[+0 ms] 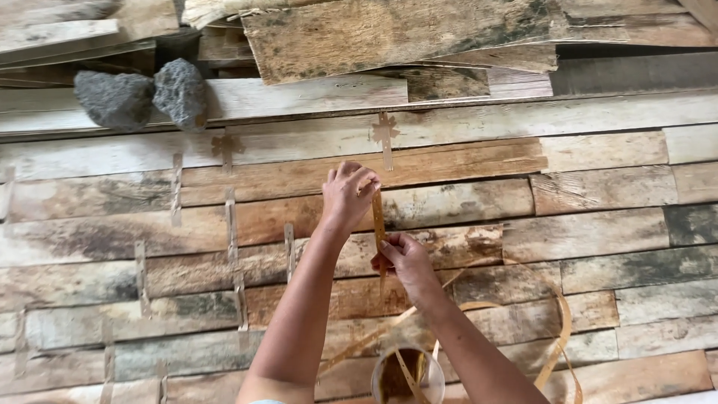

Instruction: The person applies adhesive tape to a wooden surface. They tear off pieces of tape from a roll and press them onto the surface in a repetitive manner.

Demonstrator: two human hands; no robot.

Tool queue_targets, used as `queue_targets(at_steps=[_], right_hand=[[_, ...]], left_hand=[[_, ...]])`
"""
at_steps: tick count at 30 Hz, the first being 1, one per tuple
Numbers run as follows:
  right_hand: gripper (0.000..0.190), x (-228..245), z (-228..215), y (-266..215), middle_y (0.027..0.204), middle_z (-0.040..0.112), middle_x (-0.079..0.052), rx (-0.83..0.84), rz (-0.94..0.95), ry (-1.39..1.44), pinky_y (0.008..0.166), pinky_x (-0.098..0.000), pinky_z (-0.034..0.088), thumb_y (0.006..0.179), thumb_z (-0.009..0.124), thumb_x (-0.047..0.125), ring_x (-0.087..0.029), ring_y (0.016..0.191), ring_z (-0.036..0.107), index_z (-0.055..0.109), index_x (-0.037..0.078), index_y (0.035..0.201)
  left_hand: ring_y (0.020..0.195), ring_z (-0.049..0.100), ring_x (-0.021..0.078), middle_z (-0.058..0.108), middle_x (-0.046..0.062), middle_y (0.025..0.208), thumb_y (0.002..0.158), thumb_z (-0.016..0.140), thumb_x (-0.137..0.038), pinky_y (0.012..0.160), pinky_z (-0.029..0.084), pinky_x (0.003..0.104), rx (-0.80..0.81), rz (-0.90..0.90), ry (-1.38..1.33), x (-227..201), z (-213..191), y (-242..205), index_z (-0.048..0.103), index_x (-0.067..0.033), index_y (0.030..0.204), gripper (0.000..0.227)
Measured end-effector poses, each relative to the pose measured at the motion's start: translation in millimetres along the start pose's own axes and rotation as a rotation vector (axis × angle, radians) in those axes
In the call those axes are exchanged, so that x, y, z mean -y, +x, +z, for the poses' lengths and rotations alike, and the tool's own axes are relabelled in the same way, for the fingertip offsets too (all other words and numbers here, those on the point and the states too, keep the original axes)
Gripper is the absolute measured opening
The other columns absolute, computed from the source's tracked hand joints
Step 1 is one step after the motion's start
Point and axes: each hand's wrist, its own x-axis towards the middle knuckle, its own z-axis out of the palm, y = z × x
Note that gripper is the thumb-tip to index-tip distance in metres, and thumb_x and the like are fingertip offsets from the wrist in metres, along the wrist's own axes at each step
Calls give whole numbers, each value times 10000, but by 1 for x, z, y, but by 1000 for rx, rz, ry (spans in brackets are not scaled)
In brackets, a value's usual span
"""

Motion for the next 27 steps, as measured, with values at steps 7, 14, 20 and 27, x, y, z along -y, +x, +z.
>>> queue_targets(at_steps=[7, 14, 20, 27], right_hand=[[194, 17, 16, 19, 693, 743, -141, -98, 123, -64, 587, -355, 632, 984, 689, 203, -205, 613, 739, 692, 9, 970], [215, 14, 11, 25, 640, 711, -123, -163, 182, -75, 508, -350, 635, 940, 738, 204, -188, 533, 693, 718, -7, 902], [221, 13, 13, 28, 617, 688, -113, -176, 186, -41, 478, -350, 629, 923, 760, 199, -190, 502, 689, 703, -12, 896], [268, 9, 11, 28, 601, 682, -124, -181, 140, -58, 463, -366, 637, 921, 762, 216, -187, 486, 684, 705, -40, 867]], left_hand=[[1035, 527, 262, 574, -52, 1032, 857, 751, -342, 824, 405, 411, 17, 21, 103, 12, 18, 17, 706, -327, 910, 70], [1058, 504, 239, 566, -55, 1027, 869, 735, -358, 833, 368, 390, -14, 9, 71, 18, 24, 15, 694, -354, 949, 90], [1100, 492, 245, 565, -25, 1071, 850, 756, -325, 902, 354, 419, 30, -80, 20, 8, 17, 18, 623, -327, 1152, 330], [1087, 545, 131, 698, -174, 956, 904, 767, -231, 907, 320, 356, -102, 49, -193, 30, 27, 14, 772, -343, 942, 118]])
